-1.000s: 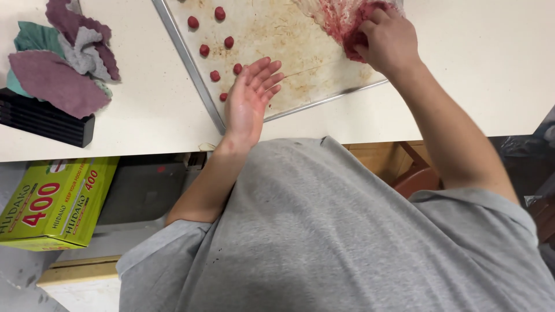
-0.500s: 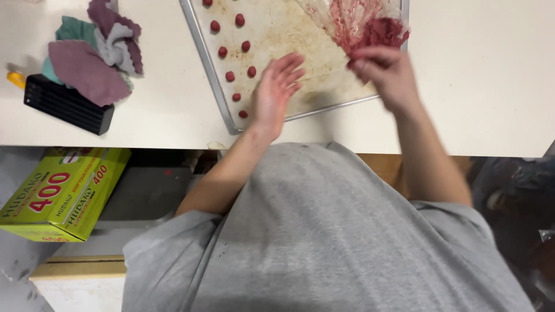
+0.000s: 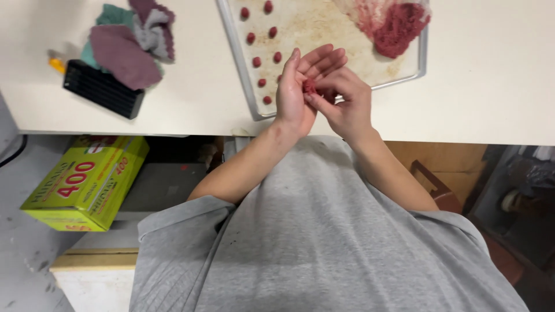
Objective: Rolling small pieces of red dough or paste into uniform balls and placing them on a tray.
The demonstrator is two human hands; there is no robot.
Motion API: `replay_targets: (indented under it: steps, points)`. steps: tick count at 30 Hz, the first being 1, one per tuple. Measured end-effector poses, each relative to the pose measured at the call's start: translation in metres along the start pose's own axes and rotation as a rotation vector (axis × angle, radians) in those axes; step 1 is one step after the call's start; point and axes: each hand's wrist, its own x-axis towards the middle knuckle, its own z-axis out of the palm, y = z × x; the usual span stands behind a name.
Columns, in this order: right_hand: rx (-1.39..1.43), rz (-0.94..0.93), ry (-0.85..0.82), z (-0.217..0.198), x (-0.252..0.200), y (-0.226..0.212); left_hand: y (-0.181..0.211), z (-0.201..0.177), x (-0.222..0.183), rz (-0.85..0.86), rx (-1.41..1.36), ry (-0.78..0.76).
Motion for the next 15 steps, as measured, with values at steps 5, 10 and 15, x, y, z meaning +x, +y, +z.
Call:
replay_targets:
  steps: [5,10,15]
  points:
    - [-0.103,-0.067,0.070,0.026,0.004,-0.015,0.019,-0.005,-0.010,0.046,-0.082,0.005]
    - [-0.177,-0.186,-0.134,0.034,0.011,-0.057,0.049,-0.005,-0.013,0.071,-0.061,0.103]
    - [-0.097,-0.049,-0.173,0.044,0.014,-0.072,0.069,-0.025,-0.010,0.020,-0.170,-0.052]
